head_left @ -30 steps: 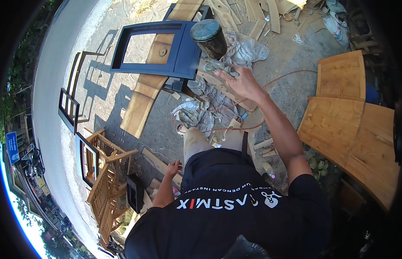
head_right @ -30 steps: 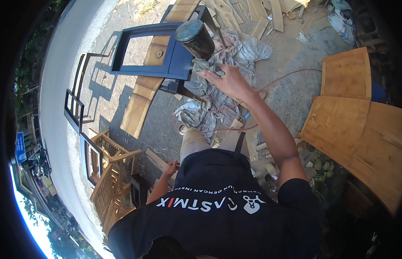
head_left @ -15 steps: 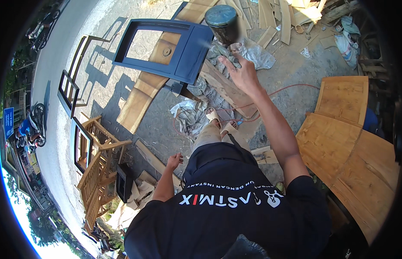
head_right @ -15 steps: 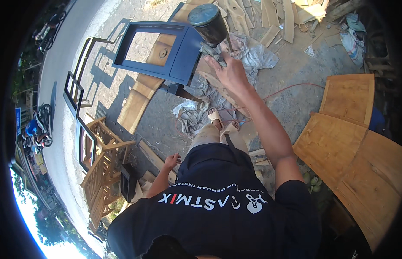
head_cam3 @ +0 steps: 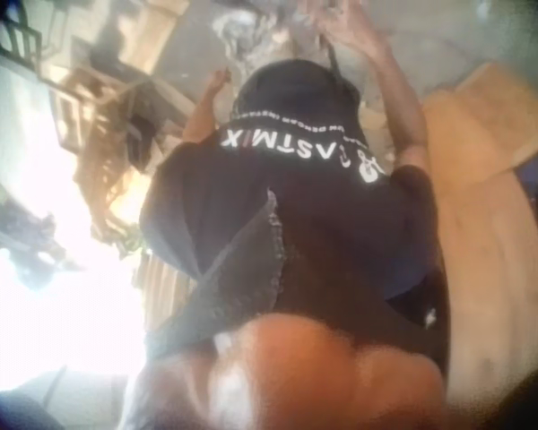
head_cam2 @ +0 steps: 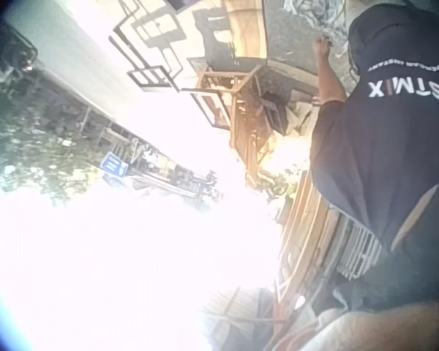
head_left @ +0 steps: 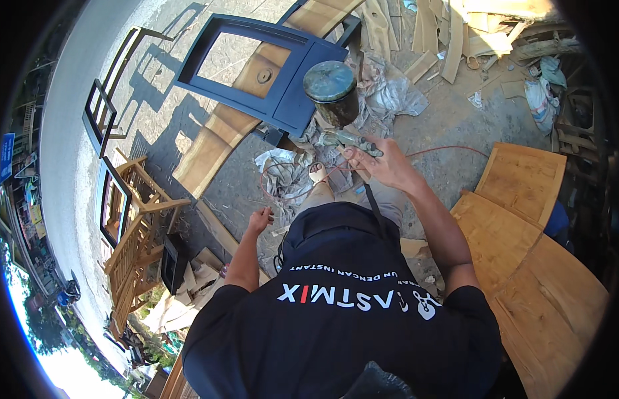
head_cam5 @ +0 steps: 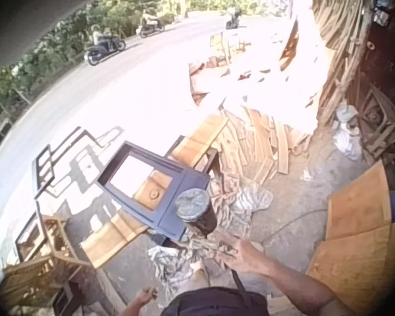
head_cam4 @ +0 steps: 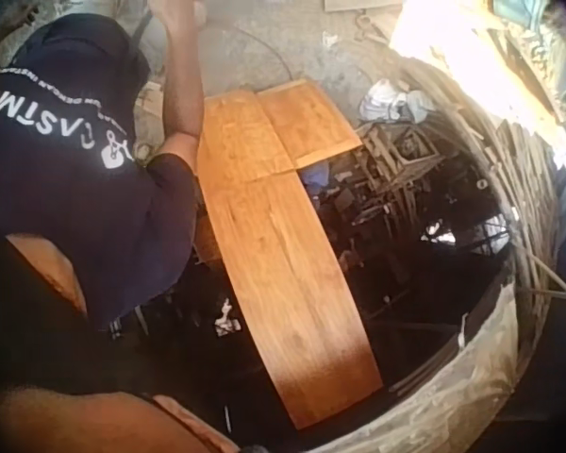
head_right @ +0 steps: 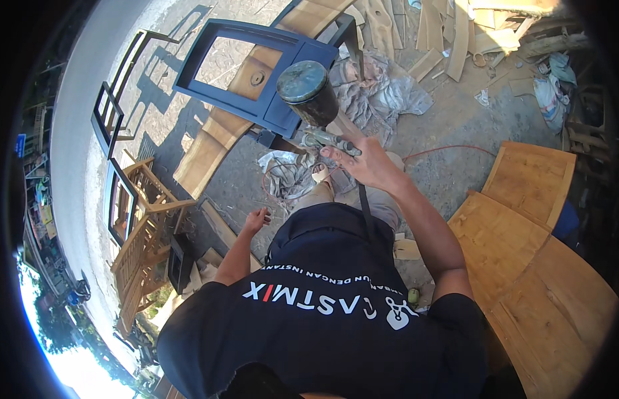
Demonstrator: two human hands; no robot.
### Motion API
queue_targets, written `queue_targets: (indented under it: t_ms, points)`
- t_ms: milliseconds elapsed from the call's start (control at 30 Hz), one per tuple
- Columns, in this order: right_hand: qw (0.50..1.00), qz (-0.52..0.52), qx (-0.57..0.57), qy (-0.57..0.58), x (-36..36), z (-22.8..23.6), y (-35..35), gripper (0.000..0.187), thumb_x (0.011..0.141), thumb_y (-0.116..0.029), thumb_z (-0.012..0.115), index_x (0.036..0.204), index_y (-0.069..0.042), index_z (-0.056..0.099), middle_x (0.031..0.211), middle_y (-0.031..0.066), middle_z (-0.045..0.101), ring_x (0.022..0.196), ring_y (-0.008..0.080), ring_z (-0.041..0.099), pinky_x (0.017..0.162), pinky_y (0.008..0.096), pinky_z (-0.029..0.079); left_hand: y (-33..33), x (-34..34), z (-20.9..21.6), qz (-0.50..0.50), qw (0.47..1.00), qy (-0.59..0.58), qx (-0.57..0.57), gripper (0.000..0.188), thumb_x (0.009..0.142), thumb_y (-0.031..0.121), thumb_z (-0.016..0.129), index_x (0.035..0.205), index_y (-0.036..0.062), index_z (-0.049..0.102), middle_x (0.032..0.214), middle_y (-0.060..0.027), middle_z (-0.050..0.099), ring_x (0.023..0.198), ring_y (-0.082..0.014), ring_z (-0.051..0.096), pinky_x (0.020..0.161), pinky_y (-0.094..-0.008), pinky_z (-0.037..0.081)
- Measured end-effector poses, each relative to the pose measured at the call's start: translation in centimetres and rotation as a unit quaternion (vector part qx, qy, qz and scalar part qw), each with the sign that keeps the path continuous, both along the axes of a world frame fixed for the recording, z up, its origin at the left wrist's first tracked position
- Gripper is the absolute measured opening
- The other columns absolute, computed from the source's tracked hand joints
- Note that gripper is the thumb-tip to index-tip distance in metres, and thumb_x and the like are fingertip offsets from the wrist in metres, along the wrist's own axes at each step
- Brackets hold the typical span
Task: The person paints wooden window frames using a spray gun. The person applies paint to the frames, wipes them with a cloth, and moves the finished frames to a stack.
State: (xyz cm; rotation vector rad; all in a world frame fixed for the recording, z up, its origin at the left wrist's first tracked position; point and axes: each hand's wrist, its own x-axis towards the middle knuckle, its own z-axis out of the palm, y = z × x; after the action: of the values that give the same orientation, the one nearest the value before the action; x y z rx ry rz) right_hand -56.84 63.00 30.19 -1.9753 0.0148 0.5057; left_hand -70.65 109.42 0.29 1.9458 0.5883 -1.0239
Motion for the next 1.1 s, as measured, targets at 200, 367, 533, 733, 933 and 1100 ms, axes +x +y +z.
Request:
queue_targets:
  t_ms: [200, 367, 533, 733, 933, 1100]
  points:
    - [0.993, 0.06, 0.001, -0.097, 1.5, -6.7, -4.8, 0.05, 0.096, -0.035, 0.07, 0.123, 0.007, 0.063, 0.092, 0.021, 0.074, 0.084, 0.0218, 0.072, 0.072, 0.0373, 0.055, -7.8, -2.7, 0.6, 0.071, 0.997, 0.017, 0.016, 0.05, 0.102, 0.041, 0.052, 0.106, -0.005, 0.071, 0.083, -0.0154, 0.073, 0.072, -0.0197, 0.072, 0.068, -0.0328, 0.058]
    - [0.993, -0.01, 0.034, -0.114, 4.0, -6.0, -10.3, 0.05, 0.092, -0.043, 0.072, 0.098, 0.006, 0.065, 0.08, 0.0266, 0.068, 0.072, 0.0417, 0.068, 0.065, 0.0452, 0.051, -17.5, -8.4, 1.6, 0.178, 0.983, 0.02, 0.029, 0.052, 0.102, 0.042, 0.051, 0.106, -0.0057, 0.07, 0.085, -0.0172, 0.073, 0.073, -0.0214, 0.072, 0.07, -0.0343, 0.057]
    - [0.979, -0.045, 0.016, -0.196, 6.1, -8.4, -16.6, 0.042, 0.093, -0.037, 0.072, 0.094, 0.004, 0.065, 0.076, 0.0259, 0.066, 0.069, 0.0428, 0.066, 0.061, 0.0454, 0.05, -28.1, -12.5, 4.6, 0.227, 0.973, 0.037, 0.019, 0.05, 0.104, 0.041, 0.048, 0.109, -0.0047, 0.069, 0.09, -0.0199, 0.074, 0.074, -0.024, 0.073, 0.072, -0.0354, 0.057]
    - [0.989, 0.026, 0.077, -0.127, 7.0, -7.6, -19.2, 0.04, 0.095, -0.036, 0.07, 0.107, 0.003, 0.068, 0.082, 0.0251, 0.07, 0.072, 0.0371, 0.07, 0.065, 0.0408, 0.052, -32.7, -14.2, 6.6, 0.247, 0.969, 0.017, 0.014, 0.051, 0.105, 0.041, 0.048, 0.109, -0.0053, 0.068, 0.087, -0.0191, 0.073, 0.075, -0.0239, 0.073, 0.071, -0.0361, 0.057]
    - [0.981, -0.036, 0.125, -0.143, 7.4, -9.6, -18.5, 0.044, 0.096, -0.039, 0.069, 0.116, 0.001, 0.068, 0.089, 0.0232, 0.072, 0.08, 0.0343, 0.072, 0.072, 0.038, 0.053, -30.3, -14.4, 6.7, 0.229, 0.973, -0.014, 0.026, 0.049, 0.105, 0.04, 0.047, 0.109, -0.0049, 0.068, 0.087, -0.0177, 0.073, 0.073, -0.0232, 0.072, 0.071, -0.0355, 0.057]
    - [0.974, -0.128, 0.001, -0.188, 7.1, -9.2, -18.2, 0.05, 0.097, -0.044, 0.067, 0.117, 0.002, 0.068, 0.085, 0.0208, 0.073, 0.078, 0.0293, 0.073, 0.071, 0.0382, 0.053, -27.2, -17.9, 7.1, 0.223, 0.974, -0.022, 0.022, 0.048, 0.106, 0.038, 0.047, 0.109, -0.0053, 0.067, 0.087, -0.017, 0.072, 0.074, -0.023, 0.072, 0.071, -0.0349, 0.058]
